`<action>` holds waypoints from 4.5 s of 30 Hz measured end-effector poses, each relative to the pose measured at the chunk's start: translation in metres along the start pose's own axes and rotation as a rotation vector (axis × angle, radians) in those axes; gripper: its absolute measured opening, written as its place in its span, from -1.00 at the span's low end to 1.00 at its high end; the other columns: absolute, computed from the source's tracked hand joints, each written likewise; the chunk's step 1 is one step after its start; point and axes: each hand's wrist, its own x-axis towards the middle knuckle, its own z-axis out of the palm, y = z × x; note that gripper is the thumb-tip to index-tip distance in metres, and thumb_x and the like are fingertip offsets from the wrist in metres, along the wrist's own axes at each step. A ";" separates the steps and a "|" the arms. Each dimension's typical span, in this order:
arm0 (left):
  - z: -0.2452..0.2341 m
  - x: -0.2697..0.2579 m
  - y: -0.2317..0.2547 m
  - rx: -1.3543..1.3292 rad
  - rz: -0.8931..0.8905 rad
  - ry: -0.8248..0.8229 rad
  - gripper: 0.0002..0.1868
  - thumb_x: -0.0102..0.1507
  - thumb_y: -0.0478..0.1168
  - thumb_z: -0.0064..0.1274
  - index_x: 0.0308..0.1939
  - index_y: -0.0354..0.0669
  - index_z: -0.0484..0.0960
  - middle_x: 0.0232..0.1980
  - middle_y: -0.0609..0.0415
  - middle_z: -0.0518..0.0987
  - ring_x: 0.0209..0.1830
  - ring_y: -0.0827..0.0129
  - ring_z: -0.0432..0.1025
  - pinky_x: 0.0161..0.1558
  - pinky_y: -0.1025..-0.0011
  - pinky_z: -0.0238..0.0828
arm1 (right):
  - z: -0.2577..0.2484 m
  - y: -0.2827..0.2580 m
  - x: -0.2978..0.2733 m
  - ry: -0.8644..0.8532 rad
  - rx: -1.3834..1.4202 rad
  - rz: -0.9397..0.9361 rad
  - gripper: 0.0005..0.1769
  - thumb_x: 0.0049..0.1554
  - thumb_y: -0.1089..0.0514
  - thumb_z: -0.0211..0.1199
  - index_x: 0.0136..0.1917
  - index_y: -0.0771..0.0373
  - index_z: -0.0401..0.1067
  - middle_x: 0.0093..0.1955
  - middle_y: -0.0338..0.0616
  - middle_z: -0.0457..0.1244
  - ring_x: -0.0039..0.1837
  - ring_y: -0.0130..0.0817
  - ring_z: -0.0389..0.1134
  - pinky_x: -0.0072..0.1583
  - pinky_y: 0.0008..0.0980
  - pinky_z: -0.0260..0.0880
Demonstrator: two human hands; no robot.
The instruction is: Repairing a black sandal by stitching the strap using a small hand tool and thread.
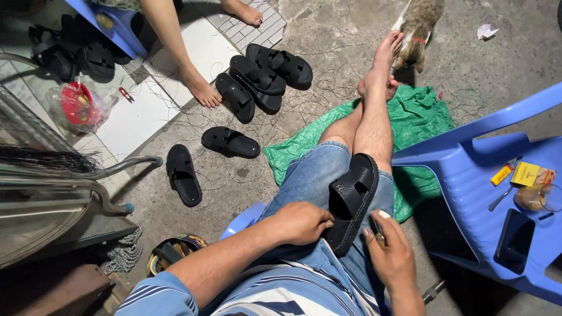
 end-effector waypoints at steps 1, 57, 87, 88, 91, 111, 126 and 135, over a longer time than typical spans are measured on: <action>-0.003 -0.002 0.000 0.002 0.001 0.002 -0.64 0.23 -0.03 -0.33 -0.02 0.07 0.50 -0.08 0.00 0.53 -0.10 -0.03 0.38 -0.18 0.07 0.29 | 0.000 0.001 0.002 0.002 0.001 -0.002 -0.55 -0.04 0.02 0.16 0.15 0.01 0.35 0.19 -0.33 0.22 0.24 -0.38 0.21 0.20 -0.38 0.16; -0.051 -0.037 -0.080 -0.123 -0.087 1.508 -0.61 0.21 -0.43 0.04 0.10 -0.14 0.37 0.03 -0.07 0.34 0.10 0.10 0.25 0.14 0.33 0.09 | -0.047 -0.009 0.003 -0.171 0.069 -0.208 -0.68 -0.01 0.19 0.18 0.04 0.00 0.47 -0.11 -0.07 0.31 -0.06 -0.05 0.34 -0.04 -0.17 0.32; 0.055 0.030 0.020 -0.645 0.092 0.496 -0.90 0.08 -0.21 0.11 -0.33 0.03 0.67 -0.40 0.13 0.57 -0.30 0.27 0.47 -0.31 0.49 0.41 | -0.035 -0.014 0.005 -0.204 -0.490 -0.146 -0.61 -0.09 0.02 0.10 0.02 -0.35 0.44 -0.29 -0.39 0.16 -0.22 -0.36 0.28 -0.14 -0.43 0.31; 0.056 0.032 0.020 -0.648 0.088 0.492 -0.90 0.08 -0.21 0.11 -0.33 0.03 0.67 -0.40 0.13 0.57 -0.30 0.27 0.47 -0.31 0.49 0.41 | -0.035 -0.017 0.006 -0.209 -0.489 -0.142 -0.61 -0.09 0.02 0.10 0.02 -0.35 0.44 -0.29 -0.39 0.16 -0.22 -0.36 0.28 -0.14 -0.43 0.31; 0.059 0.033 0.019 -0.633 0.094 0.510 -0.90 0.09 -0.22 0.11 -0.31 -0.01 0.66 -0.38 0.11 0.58 -0.31 0.26 0.48 -0.33 0.49 0.42 | -0.033 -0.022 0.007 -0.191 -0.551 -0.137 -0.62 -0.12 0.02 0.12 0.00 -0.27 0.46 -0.27 -0.38 0.18 -0.21 -0.34 0.28 -0.12 -0.42 0.34; -0.047 -0.005 0.013 -0.171 0.084 0.047 -0.81 0.02 -0.07 -0.04 -0.44 -0.03 0.60 -0.17 0.05 0.56 -0.12 -0.09 0.39 -0.12 0.06 0.34 | -0.022 -0.018 -0.002 -0.084 -0.377 -0.218 -0.72 -0.02 0.07 0.12 -0.02 -0.12 0.49 -0.21 -0.26 0.30 -0.11 -0.23 0.34 -0.10 -0.34 0.34; 0.022 0.020 0.013 -0.245 -0.031 0.336 -0.78 0.17 -0.11 -0.03 -0.16 0.07 0.32 -0.37 0.09 0.54 -0.31 0.07 0.47 -0.27 0.18 0.37 | -0.027 -0.024 0.000 -0.133 -0.278 -0.167 -0.75 0.04 0.02 0.12 0.00 -0.08 0.47 -0.24 -0.27 0.29 -0.13 -0.21 0.34 -0.11 -0.32 0.34; 0.004 0.021 0.032 -0.217 0.102 0.206 -0.74 0.11 -0.20 -0.03 -0.14 0.03 0.33 -0.33 0.07 0.55 -0.32 0.09 0.50 -0.35 0.21 0.40 | -0.022 -0.024 -0.001 -0.088 -0.258 -0.207 -0.76 0.04 -0.01 0.13 0.00 -0.09 0.46 -0.23 -0.26 0.27 -0.11 -0.22 0.33 -0.11 -0.31 0.35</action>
